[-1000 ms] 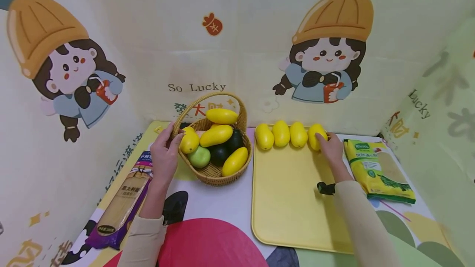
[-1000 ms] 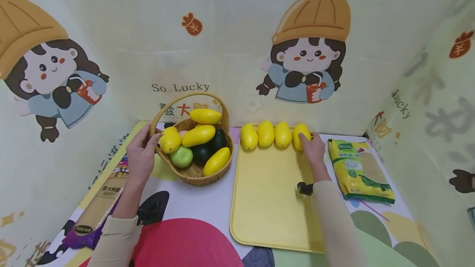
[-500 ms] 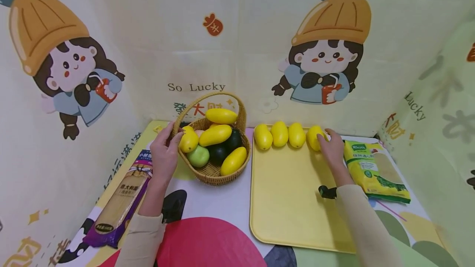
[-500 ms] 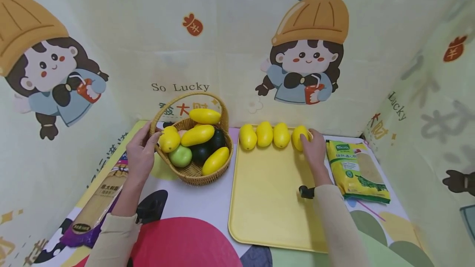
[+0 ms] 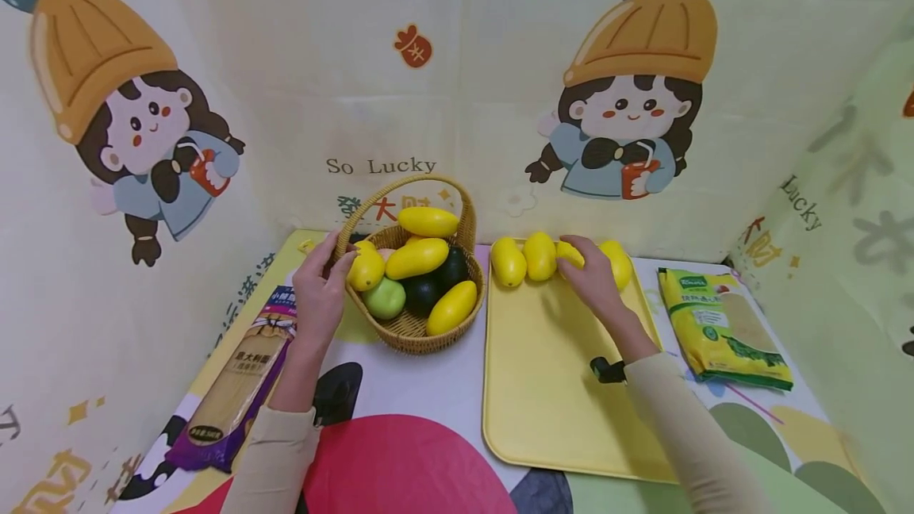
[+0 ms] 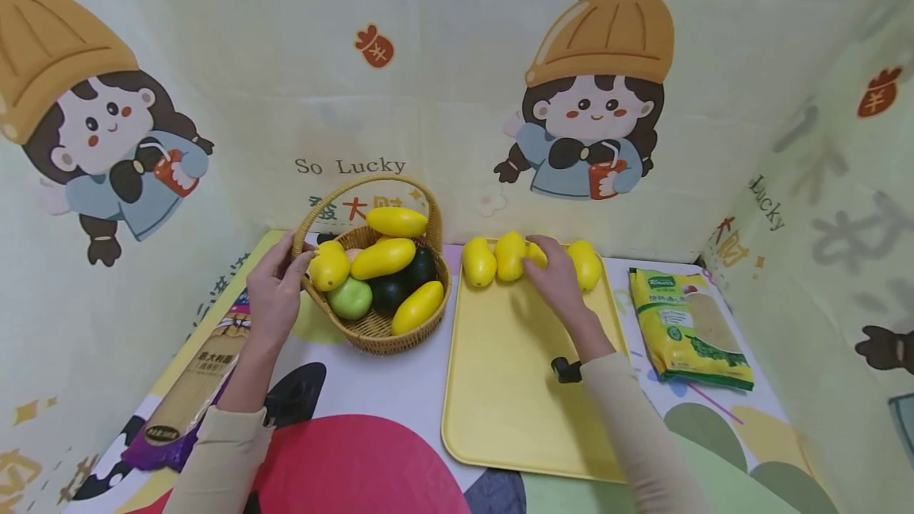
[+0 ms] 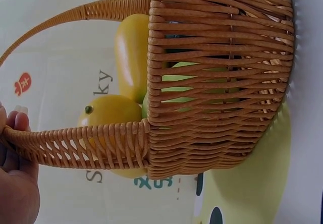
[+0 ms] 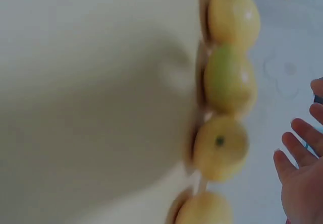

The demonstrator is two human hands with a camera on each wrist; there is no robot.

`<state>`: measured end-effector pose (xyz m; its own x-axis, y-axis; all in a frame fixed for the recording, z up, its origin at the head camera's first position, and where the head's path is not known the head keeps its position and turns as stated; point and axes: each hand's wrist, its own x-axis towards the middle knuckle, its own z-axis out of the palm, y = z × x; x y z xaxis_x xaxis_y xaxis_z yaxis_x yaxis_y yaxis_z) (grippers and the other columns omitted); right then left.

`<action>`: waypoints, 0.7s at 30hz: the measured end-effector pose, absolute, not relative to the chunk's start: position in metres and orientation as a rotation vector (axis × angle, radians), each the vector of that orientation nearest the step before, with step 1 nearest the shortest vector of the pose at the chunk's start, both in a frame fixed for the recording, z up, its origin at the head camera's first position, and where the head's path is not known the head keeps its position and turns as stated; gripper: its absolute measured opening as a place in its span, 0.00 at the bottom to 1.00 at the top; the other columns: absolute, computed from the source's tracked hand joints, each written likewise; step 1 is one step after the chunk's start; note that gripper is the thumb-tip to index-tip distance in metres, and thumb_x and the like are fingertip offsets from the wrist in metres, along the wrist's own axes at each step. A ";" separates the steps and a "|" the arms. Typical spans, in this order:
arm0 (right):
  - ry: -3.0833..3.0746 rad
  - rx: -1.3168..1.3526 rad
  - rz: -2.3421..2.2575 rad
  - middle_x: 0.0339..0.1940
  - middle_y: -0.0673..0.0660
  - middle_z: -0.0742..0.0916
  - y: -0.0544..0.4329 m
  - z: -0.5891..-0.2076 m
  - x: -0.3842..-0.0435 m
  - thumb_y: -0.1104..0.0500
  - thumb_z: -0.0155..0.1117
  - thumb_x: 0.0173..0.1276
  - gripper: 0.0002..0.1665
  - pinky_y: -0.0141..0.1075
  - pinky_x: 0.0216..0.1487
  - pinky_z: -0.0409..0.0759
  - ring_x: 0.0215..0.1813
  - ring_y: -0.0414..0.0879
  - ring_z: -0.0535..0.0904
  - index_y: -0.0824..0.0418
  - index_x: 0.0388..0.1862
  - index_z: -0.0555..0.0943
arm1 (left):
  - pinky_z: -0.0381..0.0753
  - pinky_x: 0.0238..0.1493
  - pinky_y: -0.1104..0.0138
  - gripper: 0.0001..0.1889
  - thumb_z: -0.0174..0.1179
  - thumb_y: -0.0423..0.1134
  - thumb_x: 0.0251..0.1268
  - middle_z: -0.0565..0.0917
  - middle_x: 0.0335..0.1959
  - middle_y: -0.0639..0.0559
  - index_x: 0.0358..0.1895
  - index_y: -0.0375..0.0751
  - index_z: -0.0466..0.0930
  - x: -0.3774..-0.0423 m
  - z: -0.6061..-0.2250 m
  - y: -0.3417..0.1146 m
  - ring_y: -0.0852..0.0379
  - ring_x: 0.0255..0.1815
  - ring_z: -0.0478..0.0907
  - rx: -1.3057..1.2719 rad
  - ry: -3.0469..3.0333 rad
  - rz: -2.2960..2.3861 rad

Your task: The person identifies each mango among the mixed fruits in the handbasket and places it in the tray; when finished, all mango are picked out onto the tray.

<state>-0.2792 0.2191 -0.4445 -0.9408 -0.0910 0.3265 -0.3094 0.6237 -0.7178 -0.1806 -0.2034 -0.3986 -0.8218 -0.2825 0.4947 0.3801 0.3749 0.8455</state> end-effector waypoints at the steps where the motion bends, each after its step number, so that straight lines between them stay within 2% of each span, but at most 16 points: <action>1: -2.591 0.371 1.215 0.67 0.62 0.78 0.212 -0.444 -0.279 0.57 0.62 0.70 0.26 0.57 0.73 0.65 0.71 0.60 0.69 0.60 0.67 0.75 | 0.77 0.54 0.83 0.23 0.57 0.40 0.73 0.83 0.52 0.45 0.70 0.51 0.72 -0.180 -0.398 -0.203 0.64 0.52 0.76 -0.082 -2.062 -1.481; 7: -2.597 0.584 1.188 0.66 0.60 0.79 0.170 -0.441 -0.276 0.59 0.65 0.69 0.27 0.56 0.73 0.67 0.70 0.58 0.71 0.60 0.66 0.75 | 0.77 0.56 0.82 0.24 0.56 0.38 0.74 0.82 0.54 0.42 0.71 0.44 0.70 -0.175 -0.391 -0.200 0.63 0.54 0.76 -0.057 -2.086 -1.482; 12: -2.581 0.698 1.165 0.65 0.57 0.80 0.138 -0.440 -0.275 0.58 0.65 0.68 0.26 0.53 0.72 0.70 0.69 0.54 0.73 0.56 0.66 0.76 | 0.76 0.55 0.84 0.24 0.55 0.36 0.74 0.81 0.53 0.37 0.71 0.38 0.70 -0.165 -0.378 -0.193 0.66 0.51 0.76 -0.070 -2.086 -1.490; 18: -2.592 0.831 1.109 0.68 0.54 0.78 0.098 -0.434 -0.269 0.56 0.67 0.67 0.29 0.50 0.73 0.70 0.71 0.51 0.71 0.54 0.67 0.75 | 0.76 0.56 0.83 0.24 0.55 0.36 0.74 0.82 0.52 0.37 0.70 0.37 0.70 -0.162 -0.372 -0.191 0.67 0.51 0.76 -0.075 -2.082 -1.504; 21: -2.597 0.918 1.060 0.69 0.55 0.76 0.078 -0.430 -0.267 0.55 0.69 0.66 0.31 0.49 0.73 0.70 0.72 0.51 0.69 0.54 0.68 0.74 | 0.76 0.57 0.83 0.24 0.55 0.37 0.74 0.82 0.53 0.38 0.71 0.38 0.70 -0.162 -0.373 -0.191 0.64 0.53 0.76 -0.062 -2.087 -1.504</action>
<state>-0.2666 0.0780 -0.4296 -0.7903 -0.4743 0.3878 -0.6102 0.5528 -0.5675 -0.1622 -0.1914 -0.3727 -0.8417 -0.2789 0.4624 0.3503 0.3696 0.8606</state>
